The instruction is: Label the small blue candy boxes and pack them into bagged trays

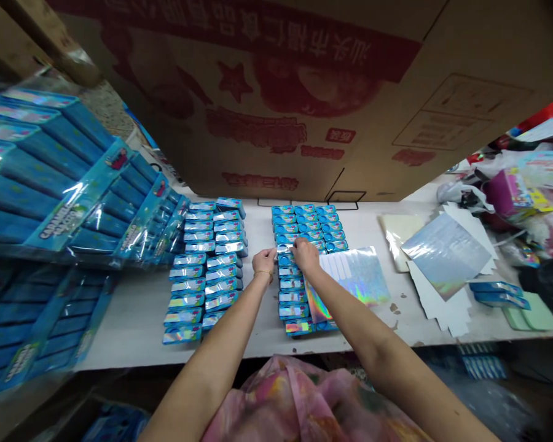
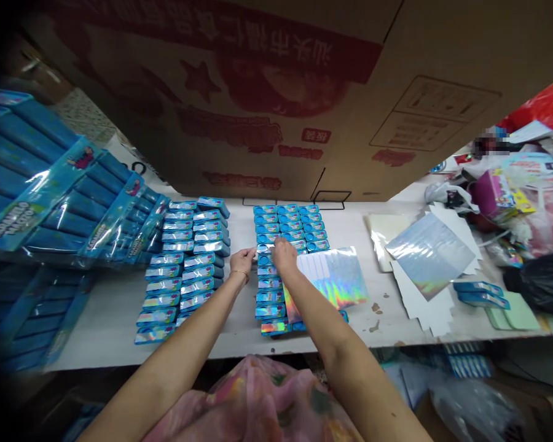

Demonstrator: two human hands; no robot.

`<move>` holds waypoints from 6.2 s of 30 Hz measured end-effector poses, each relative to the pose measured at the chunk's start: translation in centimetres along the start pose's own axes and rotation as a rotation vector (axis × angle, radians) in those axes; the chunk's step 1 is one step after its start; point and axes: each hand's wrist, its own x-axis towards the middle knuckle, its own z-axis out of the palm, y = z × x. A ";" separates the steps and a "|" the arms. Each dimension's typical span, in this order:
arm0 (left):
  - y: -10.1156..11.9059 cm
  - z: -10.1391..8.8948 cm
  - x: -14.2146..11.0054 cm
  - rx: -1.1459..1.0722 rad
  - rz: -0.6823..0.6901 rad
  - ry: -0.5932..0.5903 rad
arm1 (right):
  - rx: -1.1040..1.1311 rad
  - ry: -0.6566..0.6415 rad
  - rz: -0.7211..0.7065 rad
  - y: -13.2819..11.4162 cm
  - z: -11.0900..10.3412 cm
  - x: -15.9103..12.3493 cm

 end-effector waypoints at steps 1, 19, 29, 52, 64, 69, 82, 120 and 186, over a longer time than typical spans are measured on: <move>0.0 -0.1 0.0 0.026 0.013 0.014 | -0.045 0.012 -0.046 0.3 -0.1 -0.3; 6.3 3.0 -6.3 0.416 0.608 -0.257 | 0.169 0.282 -0.011 14.2 -5.6 -2.7; 8.3 8.5 -8.9 0.707 0.480 -0.349 | -0.185 0.091 -0.262 18.1 -2.9 -5.1; 8.0 3.8 -9.9 -0.017 0.391 -0.271 | 0.627 0.047 -0.194 13.5 -10.9 -6.6; 6.3 -0.2 -5.0 -0.570 -0.131 -0.280 | 1.139 -0.157 0.011 5.8 -4.0 -1.5; 5.1 -1.8 -1.2 -0.526 -0.037 -0.233 | 0.946 -0.016 0.083 3.3 -1.1 1.4; 4.0 -2.6 5.3 -0.275 0.090 -0.200 | 0.484 0.084 0.066 0.1 0.7 4.1; 10.4 8.7 -5.1 0.549 0.396 -0.682 | -0.275 0.178 -0.617 19.2 -4.1 -2.3; 10.3 6.2 -1.0 0.612 0.600 -0.412 | 0.086 0.258 -0.311 12.3 -5.2 4.3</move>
